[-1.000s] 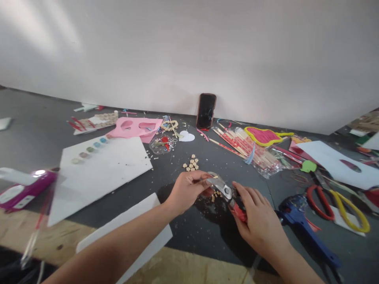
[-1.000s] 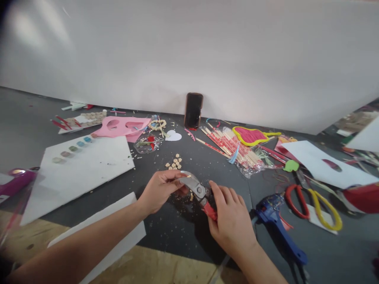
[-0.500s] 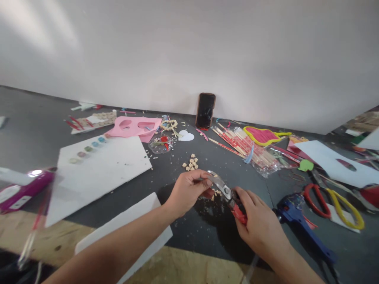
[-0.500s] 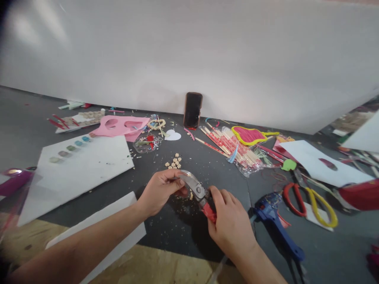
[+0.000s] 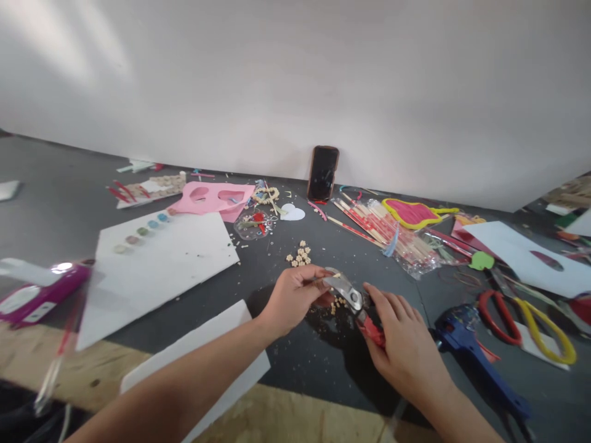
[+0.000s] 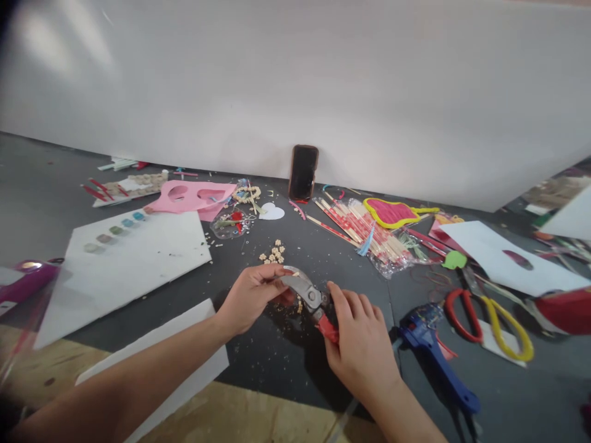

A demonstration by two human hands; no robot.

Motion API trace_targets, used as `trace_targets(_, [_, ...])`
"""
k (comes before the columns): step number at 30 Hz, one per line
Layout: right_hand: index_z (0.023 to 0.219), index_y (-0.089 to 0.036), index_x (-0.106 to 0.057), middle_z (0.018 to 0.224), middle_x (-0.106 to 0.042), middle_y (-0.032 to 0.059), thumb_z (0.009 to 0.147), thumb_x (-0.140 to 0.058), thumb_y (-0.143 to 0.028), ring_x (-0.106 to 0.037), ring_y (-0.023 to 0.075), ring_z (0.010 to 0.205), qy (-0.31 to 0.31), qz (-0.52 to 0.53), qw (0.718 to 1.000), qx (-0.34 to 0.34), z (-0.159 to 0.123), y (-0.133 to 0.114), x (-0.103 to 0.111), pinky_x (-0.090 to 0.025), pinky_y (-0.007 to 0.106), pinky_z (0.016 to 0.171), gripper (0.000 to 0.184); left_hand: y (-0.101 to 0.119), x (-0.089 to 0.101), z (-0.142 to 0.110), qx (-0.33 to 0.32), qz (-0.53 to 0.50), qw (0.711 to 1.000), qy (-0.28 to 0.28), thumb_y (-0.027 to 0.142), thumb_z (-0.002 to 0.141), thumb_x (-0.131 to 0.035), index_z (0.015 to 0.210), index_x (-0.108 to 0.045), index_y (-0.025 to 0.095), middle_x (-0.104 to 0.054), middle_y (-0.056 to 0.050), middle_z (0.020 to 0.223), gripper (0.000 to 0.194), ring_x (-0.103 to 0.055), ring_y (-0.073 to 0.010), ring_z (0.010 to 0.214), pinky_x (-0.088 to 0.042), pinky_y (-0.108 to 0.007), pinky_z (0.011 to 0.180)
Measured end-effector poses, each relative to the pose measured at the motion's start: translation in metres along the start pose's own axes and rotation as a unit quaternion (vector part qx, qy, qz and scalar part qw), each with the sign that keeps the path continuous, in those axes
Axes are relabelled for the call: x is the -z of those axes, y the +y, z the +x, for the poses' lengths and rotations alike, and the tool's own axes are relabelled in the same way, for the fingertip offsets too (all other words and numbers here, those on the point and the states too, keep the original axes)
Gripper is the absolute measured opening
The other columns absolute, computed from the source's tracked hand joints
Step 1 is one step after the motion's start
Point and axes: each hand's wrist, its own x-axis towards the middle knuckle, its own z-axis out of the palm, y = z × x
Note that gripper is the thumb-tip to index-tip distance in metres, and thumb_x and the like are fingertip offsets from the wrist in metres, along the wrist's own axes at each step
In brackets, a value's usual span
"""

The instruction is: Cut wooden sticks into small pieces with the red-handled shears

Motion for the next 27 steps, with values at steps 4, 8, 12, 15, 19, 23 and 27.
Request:
trace_targets(4, [0.131, -0.018, -0.032, 0.111, -0.054, 0.0118, 0.076, -0.048, -0.022, -0.049, 0.0261, 0.099, -0.003, 0.009, 1.000, 0.005, 0.0001, -0.0001, 0.0003, -0.042, 0.042, 0.081, 0.057, 0.0019, 0.0012, -0.0002, -0.002, 0.009, 1.000, -0.009, 0.022, 0.072, -0.060, 0.077, -0.068, 0.013, -0.061, 0.000, 0.063, 0.013, -0.058, -0.0109, 0.056, -0.051, -0.022, 0.057])
trace_targets(8, [0.128, -0.017, -0.034, 0.109, -0.054, 0.0117, 0.075, -0.048, -0.021, -0.050, 0.0253, 0.098, -0.013, 0.025, 1.000, 0.008, 0.0009, 0.0001, -0.0009, -0.042, 0.041, 0.081, 0.055, 0.0042, 0.0023, -0.0003, 0.015, 0.010, 1.000, -0.011, 0.024, 0.071, -0.062, 0.075, -0.068, 0.013, -0.061, -0.001, 0.061, 0.013, -0.058, -0.0111, 0.055, -0.050, -0.023, 0.055])
trace_targets(12, [0.123, -0.017, -0.039, 0.106, -0.056, 0.0112, 0.074, -0.047, -0.021, -0.054, 0.0237, 0.092, -0.014, 0.030, 0.999, 0.015, -0.0004, -0.0002, -0.0004, -0.044, 0.038, 0.080, 0.050, 0.0035, 0.0016, -0.0016, 0.021, -0.006, 1.000, -0.016, 0.027, 0.070, -0.064, 0.073, -0.067, 0.013, -0.061, 0.000, 0.060, 0.014, -0.058, -0.0108, 0.054, -0.050, -0.022, 0.054])
trace_targets(15, [0.118, -0.016, -0.042, 0.102, -0.057, 0.0111, 0.074, -0.046, -0.021, -0.055, 0.0232, 0.088, 0.000, 0.018, 1.000, 0.017, -0.0024, -0.0012, 0.0015, -0.045, 0.037, 0.077, 0.045, 0.0015, 0.0001, -0.0031, 0.029, -0.020, 0.999, -0.018, 0.029, 0.072, -0.063, 0.074, -0.066, 0.013, -0.060, 0.000, 0.058, 0.017, -0.058, -0.0107, 0.053, -0.051, -0.023, 0.055])
trace_targets(19, [0.115, -0.015, -0.043, 0.099, -0.058, 0.0111, 0.075, -0.045, -0.021, -0.056, 0.0229, 0.085, -0.001, 0.004, 1.000, 0.010, -0.0038, -0.0030, 0.0018, -0.046, 0.036, 0.074, 0.040, -0.0013, -0.0016, -0.0041, 0.032, -0.038, 0.999, -0.018, 0.032, 0.073, -0.063, 0.078, -0.065, 0.013, -0.060, 0.000, 0.058, 0.019, -0.059, -0.0107, 0.053, -0.052, -0.024, 0.056])
trace_targets(23, [0.115, -0.015, -0.043, 0.098, -0.058, 0.0111, 0.075, -0.046, -0.020, -0.056, 0.0231, 0.085, -0.001, 0.007, 1.000, 0.004, -0.0020, -0.0040, -0.0001, -0.046, 0.037, 0.075, 0.041, -0.0016, -0.0018, -0.0037, 0.020, -0.043, 0.999, -0.020, 0.028, 0.070, -0.066, 0.079, -0.063, 0.013, -0.061, 0.000, 0.063, 0.017, -0.059, -0.0112, 0.054, -0.052, -0.024, 0.056])
trace_targets(27, [0.122, -0.017, -0.039, 0.104, -0.056, 0.0113, 0.075, -0.046, -0.020, -0.053, 0.0246, 0.092, -0.001, 0.005, 1.000, 0.004, 0.0006, -0.0036, -0.0003, -0.044, 0.039, 0.076, 0.048, -0.0012, -0.0009, -0.0021, 0.011, -0.023, 1.000, 0.002, 0.022, 0.069, -0.064, 0.075, -0.064, 0.014, -0.059, 0.000, 0.059, 0.010, -0.058, -0.0110, 0.054, -0.051, -0.023, 0.055])
